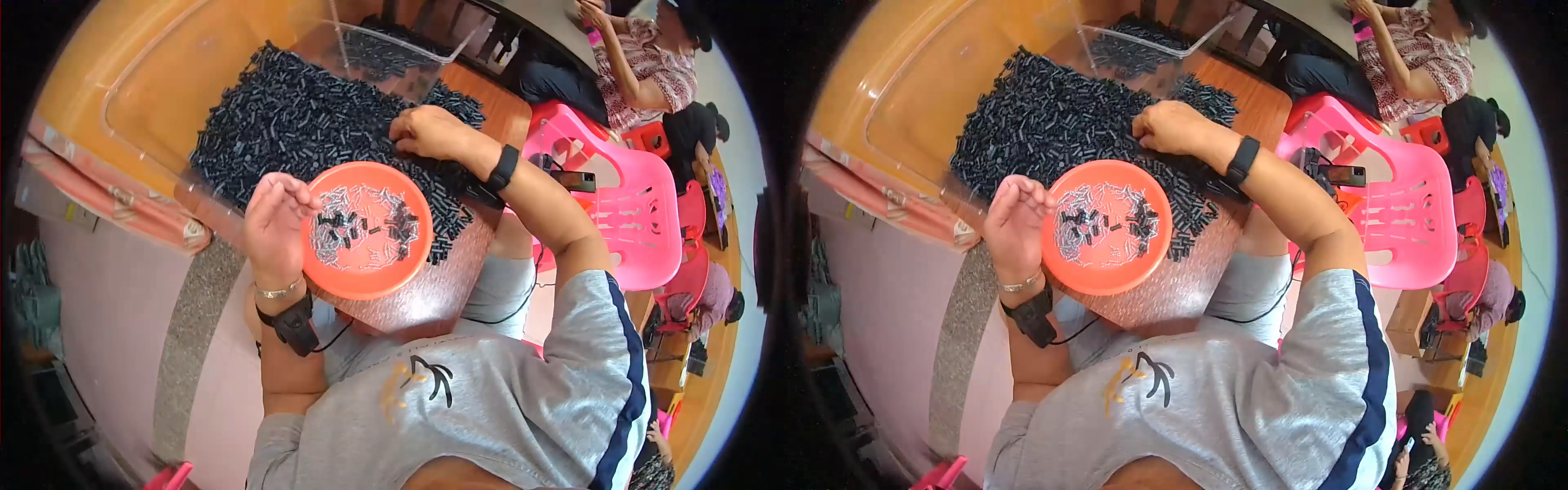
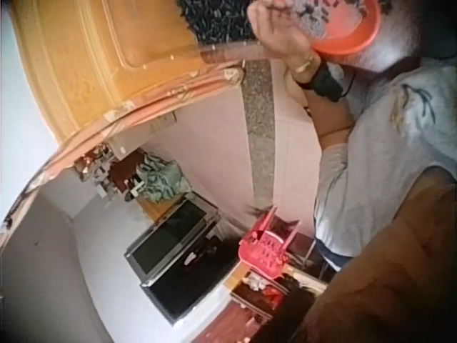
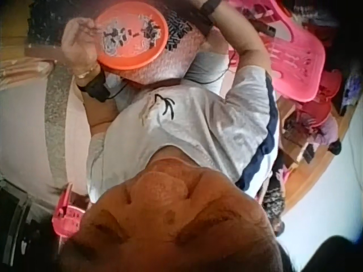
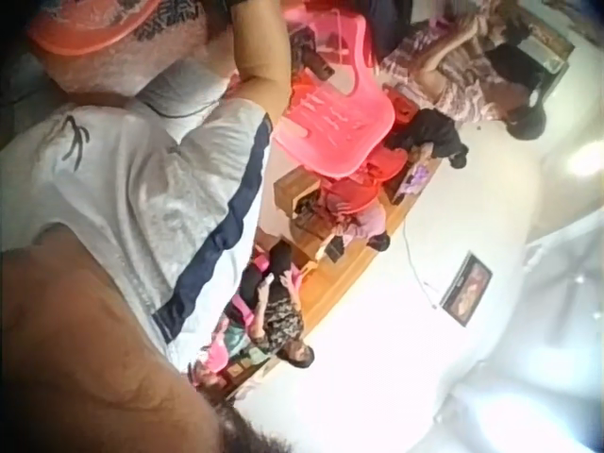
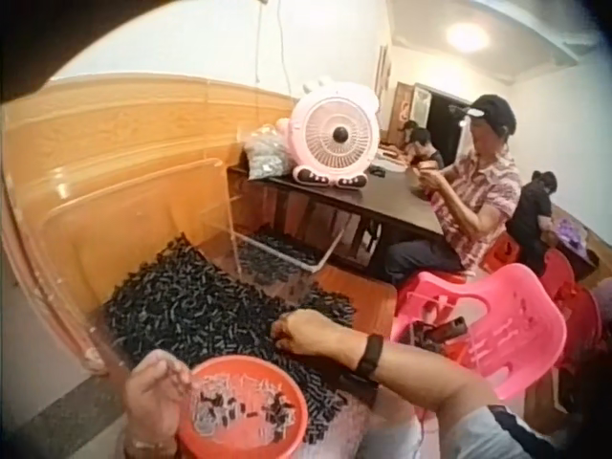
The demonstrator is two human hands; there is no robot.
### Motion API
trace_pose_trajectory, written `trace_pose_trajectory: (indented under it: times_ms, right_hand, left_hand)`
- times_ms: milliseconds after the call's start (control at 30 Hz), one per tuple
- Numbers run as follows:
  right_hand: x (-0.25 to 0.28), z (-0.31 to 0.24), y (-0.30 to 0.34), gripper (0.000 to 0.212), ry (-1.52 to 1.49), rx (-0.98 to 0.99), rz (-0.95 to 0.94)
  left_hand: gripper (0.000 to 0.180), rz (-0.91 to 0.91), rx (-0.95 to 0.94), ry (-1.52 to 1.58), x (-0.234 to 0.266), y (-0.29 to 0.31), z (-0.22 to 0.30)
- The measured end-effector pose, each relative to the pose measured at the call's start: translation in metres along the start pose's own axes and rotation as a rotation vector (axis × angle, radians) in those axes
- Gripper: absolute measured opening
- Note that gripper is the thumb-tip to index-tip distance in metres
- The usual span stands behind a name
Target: The person assembles small components by picking up metal pins from a dish and inserting them into plastic tubes by hand.
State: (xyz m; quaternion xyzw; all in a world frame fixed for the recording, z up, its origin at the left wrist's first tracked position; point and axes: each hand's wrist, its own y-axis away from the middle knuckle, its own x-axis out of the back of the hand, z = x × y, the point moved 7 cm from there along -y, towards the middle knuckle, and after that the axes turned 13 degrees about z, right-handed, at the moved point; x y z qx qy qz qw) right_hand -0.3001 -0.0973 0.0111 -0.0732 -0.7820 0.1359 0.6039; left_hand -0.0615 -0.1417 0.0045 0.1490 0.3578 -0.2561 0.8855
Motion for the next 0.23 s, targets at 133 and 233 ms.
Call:
trace_pose_trajectory:
  times_ms: [133,233]
  right_hand:
    - [-0.003,-0.001,-0.017,0.017,0.002,-0.010,0.039]
    - [0.009,-0.012,-0.021,0.019,-0.013,-0.085,0.034]
  left_hand:
    - [0.017,0.000,-0.009,0.026,0.002,-0.001,0.004]
    - [0.016,-0.016,0.033,0.050,0.006,-0.003,0.003]
